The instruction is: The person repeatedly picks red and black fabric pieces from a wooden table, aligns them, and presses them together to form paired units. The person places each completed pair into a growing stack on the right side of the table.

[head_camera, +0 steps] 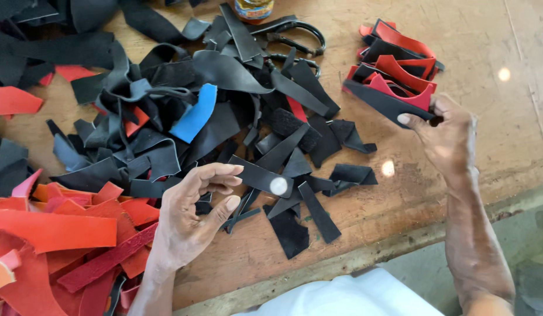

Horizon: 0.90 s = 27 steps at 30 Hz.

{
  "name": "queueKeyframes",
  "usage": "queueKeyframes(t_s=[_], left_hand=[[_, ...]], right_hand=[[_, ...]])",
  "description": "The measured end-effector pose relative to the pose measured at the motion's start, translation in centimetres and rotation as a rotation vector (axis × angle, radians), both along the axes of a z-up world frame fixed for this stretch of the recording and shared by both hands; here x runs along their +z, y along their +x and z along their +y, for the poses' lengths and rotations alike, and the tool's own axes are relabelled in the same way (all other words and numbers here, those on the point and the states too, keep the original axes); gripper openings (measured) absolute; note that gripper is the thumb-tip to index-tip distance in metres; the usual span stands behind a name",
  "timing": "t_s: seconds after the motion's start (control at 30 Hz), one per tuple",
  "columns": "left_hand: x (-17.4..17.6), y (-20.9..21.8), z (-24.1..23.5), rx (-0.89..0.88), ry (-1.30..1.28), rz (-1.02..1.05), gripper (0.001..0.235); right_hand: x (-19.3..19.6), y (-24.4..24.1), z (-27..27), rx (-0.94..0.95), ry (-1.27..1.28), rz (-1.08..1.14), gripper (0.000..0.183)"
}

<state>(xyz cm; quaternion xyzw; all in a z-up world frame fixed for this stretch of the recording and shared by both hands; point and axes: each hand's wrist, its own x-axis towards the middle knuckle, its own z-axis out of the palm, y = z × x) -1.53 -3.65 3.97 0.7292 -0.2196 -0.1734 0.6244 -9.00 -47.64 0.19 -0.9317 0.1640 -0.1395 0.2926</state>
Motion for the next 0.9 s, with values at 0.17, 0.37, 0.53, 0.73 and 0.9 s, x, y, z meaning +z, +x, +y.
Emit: queueKeyframes(t_s=[0.17, 0.37, 0.53, 0.73, 0.9], left_hand=[[-0.6, -0.1, 0.1, 0.032, -0.086, 0.012, 0.041], [-1.4, -0.9, 0.6, 0.195, -0.263, 0.015, 0.03], [-1.6, -0.9, 1.5, 0.304, -0.319, -0.017, 0.029], [-1.9, -0.8, 1.5, 0.279, -0.251, -0.031, 0.028], [-1.5, -0.7, 0.8, 0.256, -0.141, -0.085, 0.026]], right_hand=[[1.1, 0.5, 0.4, -0.006, -0.678, -0.108, 0.078], [-0.3, 2.5, 1.0, 0.275, -0.706, -0.078, 0.057], [0.0, 4.4, 0.6, 0.196, -0.464, 0.007, 0.039], [2.4, 4.6, 4.4, 0.288, -0.428, -0.112, 0.029], [1.7, 6.4, 9.9, 0.566, -0.191, 0.04, 0.018]])
